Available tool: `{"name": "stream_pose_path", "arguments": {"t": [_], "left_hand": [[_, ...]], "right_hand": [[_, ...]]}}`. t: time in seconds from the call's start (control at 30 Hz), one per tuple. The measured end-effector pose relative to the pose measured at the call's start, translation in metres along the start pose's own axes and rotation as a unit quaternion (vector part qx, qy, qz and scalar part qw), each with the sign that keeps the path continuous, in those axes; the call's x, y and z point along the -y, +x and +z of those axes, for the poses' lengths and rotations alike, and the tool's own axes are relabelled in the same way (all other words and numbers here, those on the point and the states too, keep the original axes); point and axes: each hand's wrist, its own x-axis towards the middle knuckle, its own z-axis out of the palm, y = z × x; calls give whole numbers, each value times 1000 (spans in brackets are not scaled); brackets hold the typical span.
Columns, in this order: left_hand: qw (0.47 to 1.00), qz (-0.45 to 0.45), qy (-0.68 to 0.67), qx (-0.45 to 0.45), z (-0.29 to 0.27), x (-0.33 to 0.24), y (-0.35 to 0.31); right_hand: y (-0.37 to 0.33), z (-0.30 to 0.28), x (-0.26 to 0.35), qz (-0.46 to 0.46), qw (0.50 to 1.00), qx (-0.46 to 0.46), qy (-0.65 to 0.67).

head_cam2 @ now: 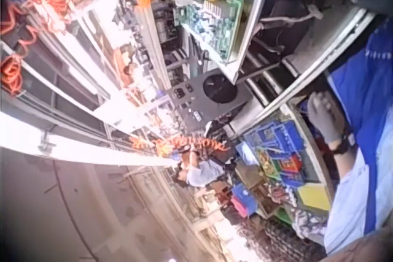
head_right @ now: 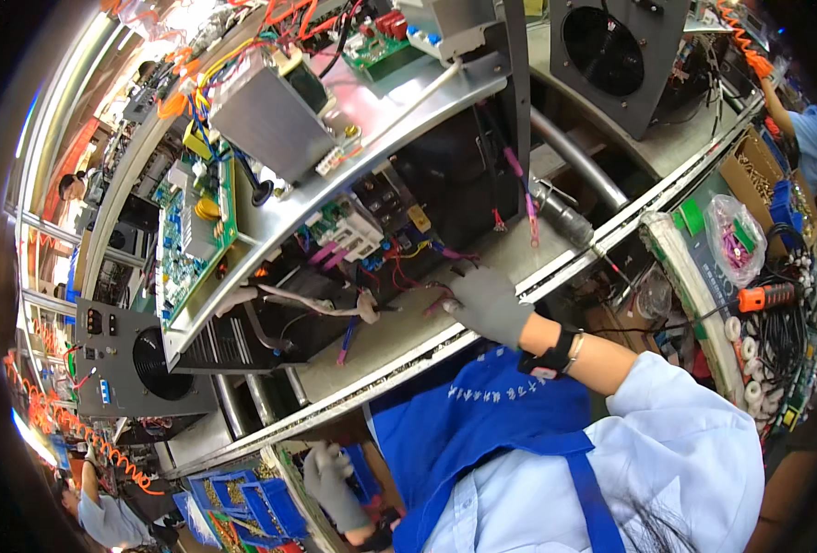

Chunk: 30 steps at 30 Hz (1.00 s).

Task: Assembling a solar inverter unit on a production line using pneumatic and electric tools to install circuit boards and connect wiring.

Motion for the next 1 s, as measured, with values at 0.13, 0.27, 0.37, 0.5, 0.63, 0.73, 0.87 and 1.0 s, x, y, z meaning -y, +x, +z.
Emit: {"name": "stream_pose_path", "arguments": {"t": [0.13,0.27,0.37,0.5,0.63,0.73,0.87,1.0], "left_hand": [[995,18,18,-100,-48,7,-18],[986,-72,-8,-153,-92,21,-39],[979,-10,-44,-197,-117,32,-30],[960,38,65,-270,-175,42,-29],[912,89,163,-365,-251,64,-59],[851,71,300,-425,-288,80,-80],[772,59,489,-401,-303,96,-74],[823,-56,457,-332,-308,100,-38]], "right_hand": [[13,10,-4,39,995,76,-42],[16,14,-16,4,991,115,-66],[19,24,-30,-21,992,87,-85],[13,21,-38,-127,986,-17,-107],[-3,1,-6,-250,951,-183,-3],[-11,-5,40,-221,960,-3,173],[-14,-1,108,-245,947,57,202],[-12,-8,162,-299,925,87,218]]}}
